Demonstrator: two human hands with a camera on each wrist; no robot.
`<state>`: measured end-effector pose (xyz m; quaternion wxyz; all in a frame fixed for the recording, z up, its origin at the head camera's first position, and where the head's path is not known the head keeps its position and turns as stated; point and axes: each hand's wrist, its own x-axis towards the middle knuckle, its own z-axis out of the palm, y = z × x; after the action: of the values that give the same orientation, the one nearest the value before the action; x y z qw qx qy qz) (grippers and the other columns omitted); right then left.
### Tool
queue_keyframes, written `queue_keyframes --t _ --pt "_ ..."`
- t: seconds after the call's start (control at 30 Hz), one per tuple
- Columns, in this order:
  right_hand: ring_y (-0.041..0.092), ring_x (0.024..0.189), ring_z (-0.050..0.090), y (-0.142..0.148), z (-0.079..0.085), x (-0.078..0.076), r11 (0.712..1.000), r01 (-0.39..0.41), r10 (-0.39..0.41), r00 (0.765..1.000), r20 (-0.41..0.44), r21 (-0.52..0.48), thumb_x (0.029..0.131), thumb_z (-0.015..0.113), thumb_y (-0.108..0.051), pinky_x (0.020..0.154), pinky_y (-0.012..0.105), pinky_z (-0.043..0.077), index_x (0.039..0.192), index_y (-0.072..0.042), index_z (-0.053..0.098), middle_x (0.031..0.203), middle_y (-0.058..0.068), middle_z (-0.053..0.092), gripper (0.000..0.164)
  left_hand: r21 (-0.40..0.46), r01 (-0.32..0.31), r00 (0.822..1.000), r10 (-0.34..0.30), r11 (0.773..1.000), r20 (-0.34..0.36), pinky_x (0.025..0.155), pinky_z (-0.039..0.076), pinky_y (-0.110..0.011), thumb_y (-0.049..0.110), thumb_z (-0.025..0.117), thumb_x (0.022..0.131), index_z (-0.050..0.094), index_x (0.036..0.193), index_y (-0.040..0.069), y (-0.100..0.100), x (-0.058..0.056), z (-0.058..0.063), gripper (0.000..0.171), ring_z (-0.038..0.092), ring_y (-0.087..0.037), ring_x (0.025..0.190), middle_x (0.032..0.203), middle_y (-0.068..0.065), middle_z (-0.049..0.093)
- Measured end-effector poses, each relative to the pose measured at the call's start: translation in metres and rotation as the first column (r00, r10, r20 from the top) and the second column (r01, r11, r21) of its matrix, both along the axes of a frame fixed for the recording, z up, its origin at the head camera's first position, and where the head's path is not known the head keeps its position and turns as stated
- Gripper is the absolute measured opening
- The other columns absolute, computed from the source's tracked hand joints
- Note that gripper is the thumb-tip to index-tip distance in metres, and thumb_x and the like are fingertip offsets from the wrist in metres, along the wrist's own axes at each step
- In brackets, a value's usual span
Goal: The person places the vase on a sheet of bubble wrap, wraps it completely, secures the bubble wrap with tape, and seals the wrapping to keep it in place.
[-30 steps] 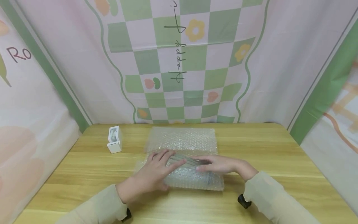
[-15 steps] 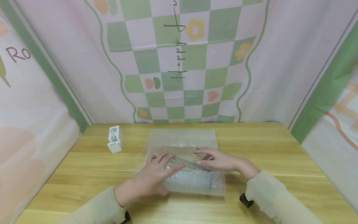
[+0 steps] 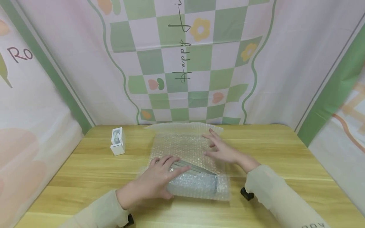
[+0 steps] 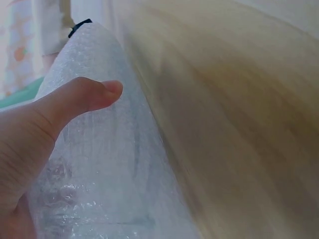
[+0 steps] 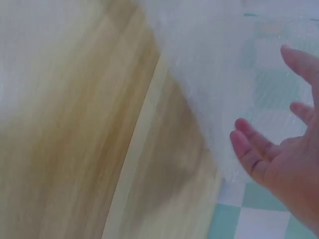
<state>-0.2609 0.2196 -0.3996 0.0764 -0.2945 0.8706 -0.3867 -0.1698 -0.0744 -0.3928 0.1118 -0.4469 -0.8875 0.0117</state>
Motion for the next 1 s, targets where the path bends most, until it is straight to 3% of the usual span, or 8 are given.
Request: queue_keyframes --t 0.23,0.3,0.37,0.4,0.5,0.57,0.63,1.0 --pt "0.038 0.103 0.054 0.006 -0.011 -0.017 0.99 0.072 -0.077 0.996 0.035 0.122 0.088 0.064 -0.029 0.097 0.057 0.035 0.149 -0.009 -0.002 0.146 0.025 -0.023 0.092 -0.001 -0.005 1.0 0.005 1.0 0.027 0.088 0.041 -0.055 0.057 0.081 0.055 0.013 0.148 0.034 0.0 -0.001 0.004 0.117 0.035 -0.031 0.125 0.143 -0.012 0.03" --pt "0.04 0.11 0.049 0.008 -0.014 -0.022 0.986 0.078 -0.082 0.996 0.024 0.146 0.088 0.064 -0.027 0.101 0.059 0.027 0.149 -0.006 -0.003 0.146 0.027 -0.021 0.093 -0.002 -0.007 0.999 0.007 1.0 0.033 0.088 0.041 -0.055 0.056 0.081 0.055 0.013 0.148 0.034 0.0 -0.001 0.004 0.117 0.035 -0.03 0.125 0.143 -0.011 0.03" --pt "0.043 0.112 0.046 0.009 -0.016 -0.027 0.981 0.079 -0.083 0.996 0.014 0.175 0.088 0.064 -0.026 0.102 0.06 0.023 0.148 -0.002 0.002 0.147 0.031 -0.012 0.089 -0.007 -0.011 0.999 0.011 1.0 0.038 0.089 0.04 -0.055 0.057 0.081 0.055 0.013 0.148 0.035 0.001 -0.001 0.005 0.117 0.034 -0.03 0.125 0.143 -0.011 0.03" --pt "0.044 0.113 0.045 0.009 -0.016 -0.029 0.978 0.079 -0.085 0.996 0.021 0.195 0.089 0.063 -0.027 0.102 0.06 0.024 0.147 0.001 0.006 0.147 0.033 0.0 0.086 -0.009 -0.014 0.999 0.014 1.0 0.04 0.089 0.04 -0.055 0.057 0.08 0.055 0.012 0.148 0.035 0.001 -0.001 0.005 0.117 0.034 -0.03 0.125 0.144 -0.011 0.03" --pt "0.05 0.123 0.031 0.01 -0.016 -0.032 0.962 0.048 -0.065 0.996 0.058 0.268 0.091 0.058 -0.034 0.102 0.06 0.021 0.144 0.007 0.019 0.143 0.037 0.013 0.077 -0.014 -0.021 0.998 0.022 1.0 0.051 0.09 0.039 -0.056 0.058 0.08 0.056 0.011 0.148 0.035 0.001 -0.001 0.004 0.117 0.033 -0.031 0.126 0.144 -0.011 0.029" --pt "0.051 0.125 0.027 0.01 -0.014 -0.032 0.951 0.032 -0.063 0.994 0.091 0.308 0.093 0.054 -0.038 0.102 0.06 0.023 0.142 0.007 0.026 0.142 0.037 0.017 0.073 -0.011 -0.023 0.998 0.024 1.0 0.058 0.091 0.038 -0.056 0.058 0.08 0.056 0.011 0.148 0.036 0.001 -0.001 0.004 0.117 0.033 -0.031 0.127 0.145 -0.011 0.028" --pt "0.051 0.129 0.017 0.011 -0.012 -0.031 0.945 0.019 -0.058 0.992 0.111 0.326 0.093 0.053 -0.039 0.103 0.06 0.018 0.14 0.006 0.031 0.144 0.036 0.009 0.069 -0.005 -0.024 0.997 0.025 1.0 0.069 0.091 0.038 -0.057 0.058 0.08 0.056 0.01 0.148 0.036 0.001 -0.002 0.003 0.117 0.033 -0.032 0.127 0.145 -0.011 0.027" --pt "0.043 0.117 0.045 0.012 -0.001 -0.013 0.951 -0.072 0.041 0.993 0.108 0.3 0.094 0.054 -0.03 0.096 0.051 0.039 0.137 0.004 0.039 0.144 0.029 0.025 0.057 0.019 -0.035 0.991 0.032 0.999 0.129 0.092 0.036 -0.059 0.058 0.081 0.054 0.016 0.148 0.037 0.001 -0.009 0.006 0.116 0.036 -0.032 0.125 0.145 -0.009 0.03"
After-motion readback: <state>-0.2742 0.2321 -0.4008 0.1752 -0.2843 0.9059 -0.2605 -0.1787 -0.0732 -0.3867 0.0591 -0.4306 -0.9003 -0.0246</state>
